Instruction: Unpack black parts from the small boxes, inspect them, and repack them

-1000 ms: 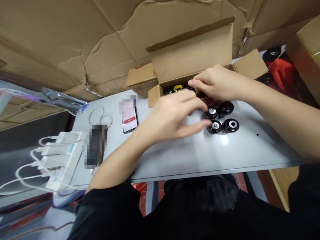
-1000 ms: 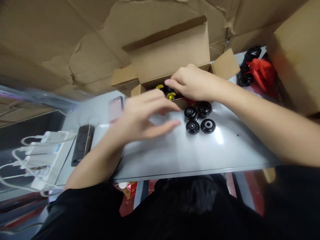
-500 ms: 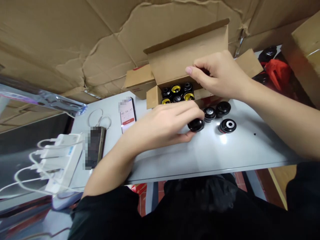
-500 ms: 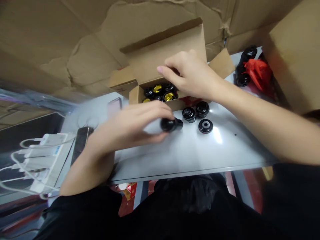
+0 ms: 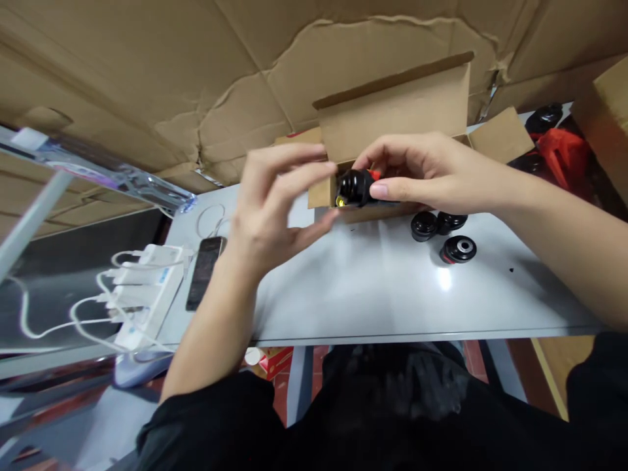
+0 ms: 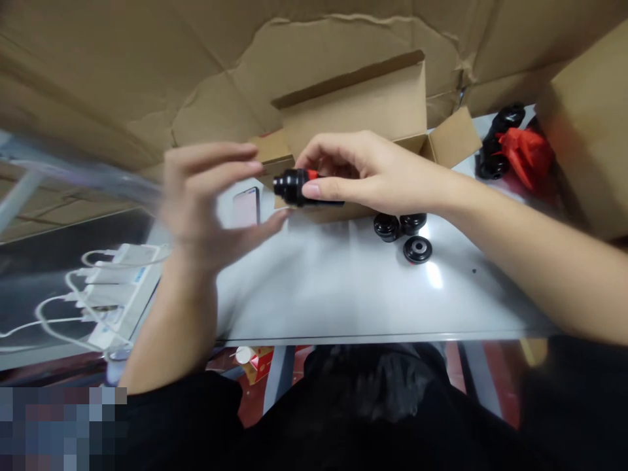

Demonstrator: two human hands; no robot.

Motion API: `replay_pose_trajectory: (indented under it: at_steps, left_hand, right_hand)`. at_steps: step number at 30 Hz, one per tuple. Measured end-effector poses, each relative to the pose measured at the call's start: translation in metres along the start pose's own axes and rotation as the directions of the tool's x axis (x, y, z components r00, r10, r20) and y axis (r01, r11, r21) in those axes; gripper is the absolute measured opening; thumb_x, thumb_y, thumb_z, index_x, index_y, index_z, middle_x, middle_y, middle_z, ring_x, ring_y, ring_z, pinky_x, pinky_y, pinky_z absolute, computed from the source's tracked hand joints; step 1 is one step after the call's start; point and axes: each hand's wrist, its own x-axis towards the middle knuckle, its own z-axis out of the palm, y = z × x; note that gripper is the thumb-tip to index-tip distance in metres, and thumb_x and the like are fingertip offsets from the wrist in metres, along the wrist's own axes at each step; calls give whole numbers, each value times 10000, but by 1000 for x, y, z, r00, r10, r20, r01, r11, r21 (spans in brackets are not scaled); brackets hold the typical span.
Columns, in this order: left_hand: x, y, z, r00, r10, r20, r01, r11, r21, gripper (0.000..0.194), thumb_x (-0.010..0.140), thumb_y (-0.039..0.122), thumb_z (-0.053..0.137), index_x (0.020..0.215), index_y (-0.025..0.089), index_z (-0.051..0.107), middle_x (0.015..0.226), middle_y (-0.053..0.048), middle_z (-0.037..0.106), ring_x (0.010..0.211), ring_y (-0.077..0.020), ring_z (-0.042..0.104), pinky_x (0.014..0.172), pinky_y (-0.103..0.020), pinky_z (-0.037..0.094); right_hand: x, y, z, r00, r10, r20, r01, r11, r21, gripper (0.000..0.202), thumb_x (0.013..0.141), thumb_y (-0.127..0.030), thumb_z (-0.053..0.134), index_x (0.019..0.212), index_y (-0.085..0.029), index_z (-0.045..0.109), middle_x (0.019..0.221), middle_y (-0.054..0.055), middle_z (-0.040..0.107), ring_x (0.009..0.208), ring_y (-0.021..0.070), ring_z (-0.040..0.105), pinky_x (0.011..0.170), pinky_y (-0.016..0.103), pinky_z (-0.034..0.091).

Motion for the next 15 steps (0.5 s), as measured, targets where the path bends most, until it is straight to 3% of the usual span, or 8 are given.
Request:
replay_pose_trajectory:
  at_steps: [2,3,5,9,10,11,13,15]
  left_hand:
    - [-31,-15,-25,986,-162,33,157,980,126,517,1225,682,782,1688,468,704,1573,-27,825,1444,-370,784,1234,-736,684]
    - [-52,-23,-41,955,-289,66,271,942,199,406,1280,675,643,1633,487,715,1564,-8,791,1488,-369,737,1280,-795,637]
    - [-105,-38,-75,873,-485,56,443,835,325,394,1315,668,459,1532,466,718,1509,-34,733,1540,-373,656,1302,-854,571]
    - [-218,-58,-126,741,-672,15,590,661,463,409,1282,689,482,1382,369,715,1348,-122,675,1446,-392,621,1143,-760,493]
    - [-240,-59,-132,728,-685,-23,620,643,450,433,1249,713,524,1346,350,741,1276,-131,676,1397,-402,635,1097,-728,485]
    - [-258,-59,-134,724,-674,-147,662,620,421,477,1166,758,587,1227,326,779,1156,-132,672,1281,-408,655,1074,-736,475]
    - [-279,-54,-133,615,-767,-182,745,490,452,527,1117,736,580,1162,273,828,1237,-164,751,1332,-465,686,1187,-803,502]
    - [-284,-46,-128,422,-904,-73,762,310,569,647,1184,621,452,1338,156,876,1507,-251,792,1565,-491,702,1399,-766,508]
  right_hand:
    - [0,1,-5,997,52,-57,-53,998,-23,511,1139,-767,923,1358,-312,851,1213,52,902,1083,261,765,894,371,599]
    - [1,1,-9,993,67,-93,-71,997,-39,471,1133,-725,943,1335,-308,860,1221,57,906,1088,263,762,912,380,603]
    - [1,2,-17,982,69,-175,-84,993,-80,357,1123,-605,969,1264,-289,880,1242,69,906,1087,257,747,963,392,599]
    - [1,7,-30,950,88,-298,-135,981,-140,155,1121,-370,906,1220,-252,892,1239,87,881,1023,227,695,972,401,583]
    - [2,9,-32,942,96,-321,-148,979,-141,156,1106,-349,912,1225,-252,890,1222,90,873,991,223,684,919,398,582]
    - [2,13,-34,932,104,-346,-159,978,-136,162,1085,-342,931,1217,-258,890,1199,89,866,957,221,673,860,393,577]
    - [3,20,-37,907,128,-402,-189,975,-115,165,1053,-347,970,1188,-282,902,1168,79,855,909,219,660,777,382,571]
    - [3,26,-39,880,152,-449,-216,972,-95,133,1054,-349,977,1171,-313,926,1161,60,855,900,223,659,765,377,588]
